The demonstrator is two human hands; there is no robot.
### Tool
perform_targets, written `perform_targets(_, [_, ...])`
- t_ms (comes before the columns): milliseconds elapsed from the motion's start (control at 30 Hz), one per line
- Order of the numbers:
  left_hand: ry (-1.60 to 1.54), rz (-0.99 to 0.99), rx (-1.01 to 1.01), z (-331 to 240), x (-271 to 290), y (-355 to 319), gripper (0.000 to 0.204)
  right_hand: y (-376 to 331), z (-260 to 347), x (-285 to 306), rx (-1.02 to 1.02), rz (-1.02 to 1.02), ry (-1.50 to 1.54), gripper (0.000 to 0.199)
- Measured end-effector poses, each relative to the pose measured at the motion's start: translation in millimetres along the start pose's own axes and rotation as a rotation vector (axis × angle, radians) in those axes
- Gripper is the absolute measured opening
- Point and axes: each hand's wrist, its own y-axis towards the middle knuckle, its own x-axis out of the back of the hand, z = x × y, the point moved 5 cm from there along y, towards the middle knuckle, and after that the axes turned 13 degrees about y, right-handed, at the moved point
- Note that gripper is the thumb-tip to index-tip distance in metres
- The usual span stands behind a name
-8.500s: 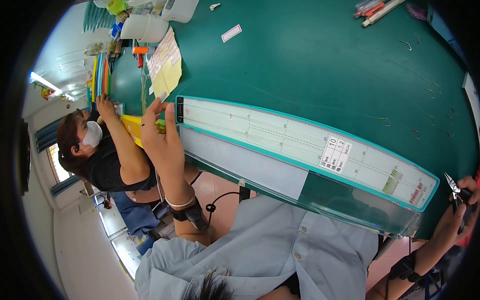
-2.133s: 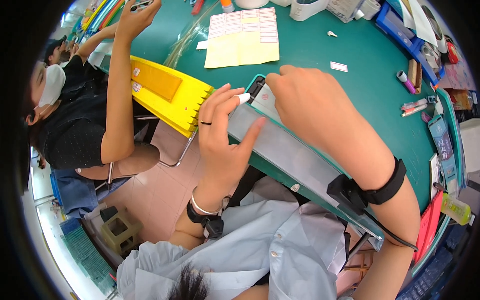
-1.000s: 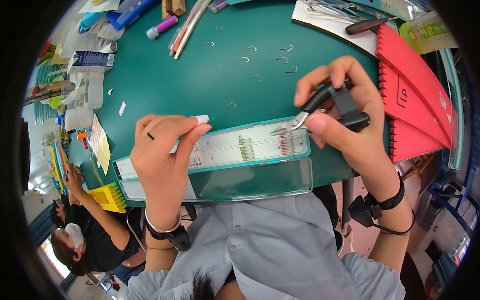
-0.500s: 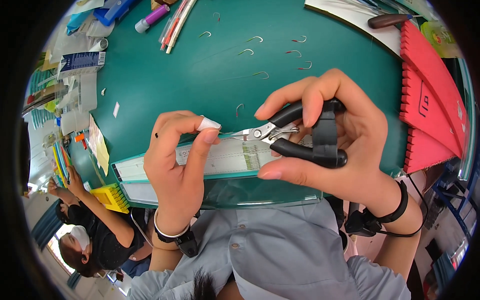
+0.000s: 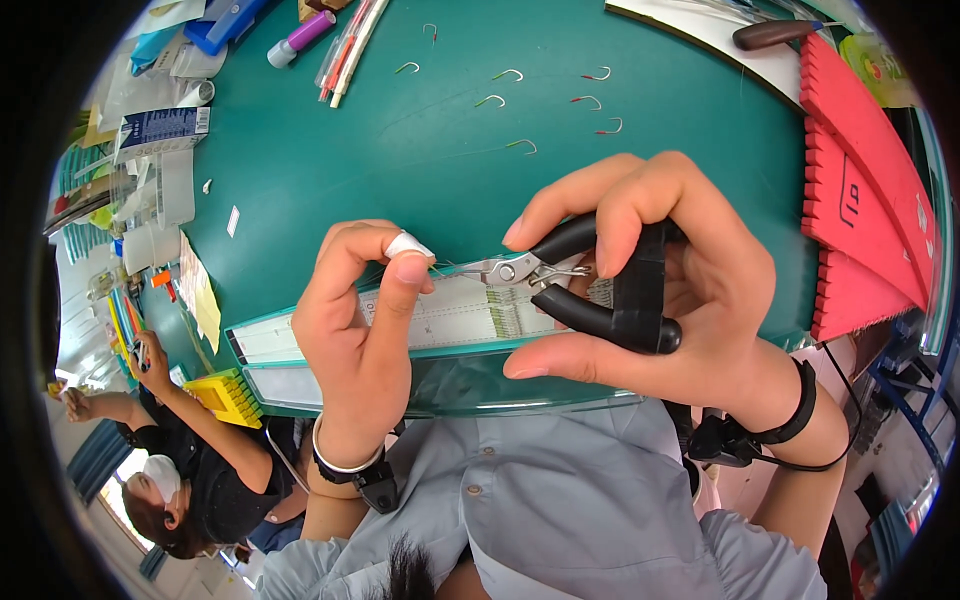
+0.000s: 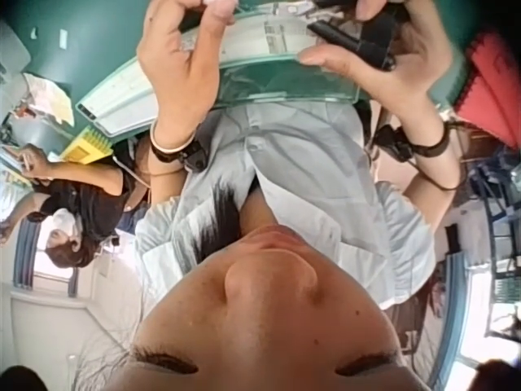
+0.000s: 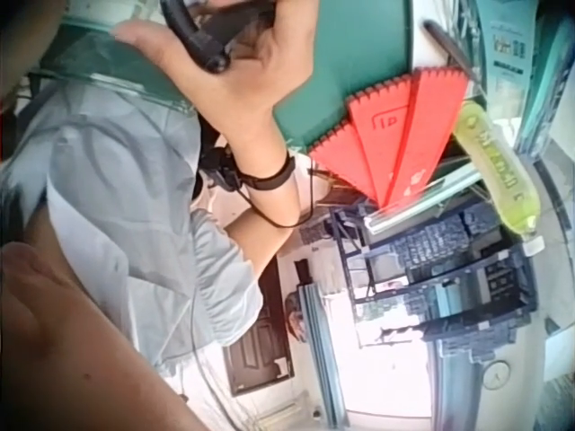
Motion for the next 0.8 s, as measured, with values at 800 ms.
perform_targets(800, [0.688,0.25,-0.487,-1,7,-64,0.048,-1,7,1,-0.117,-0.021,-0.224,0.024])
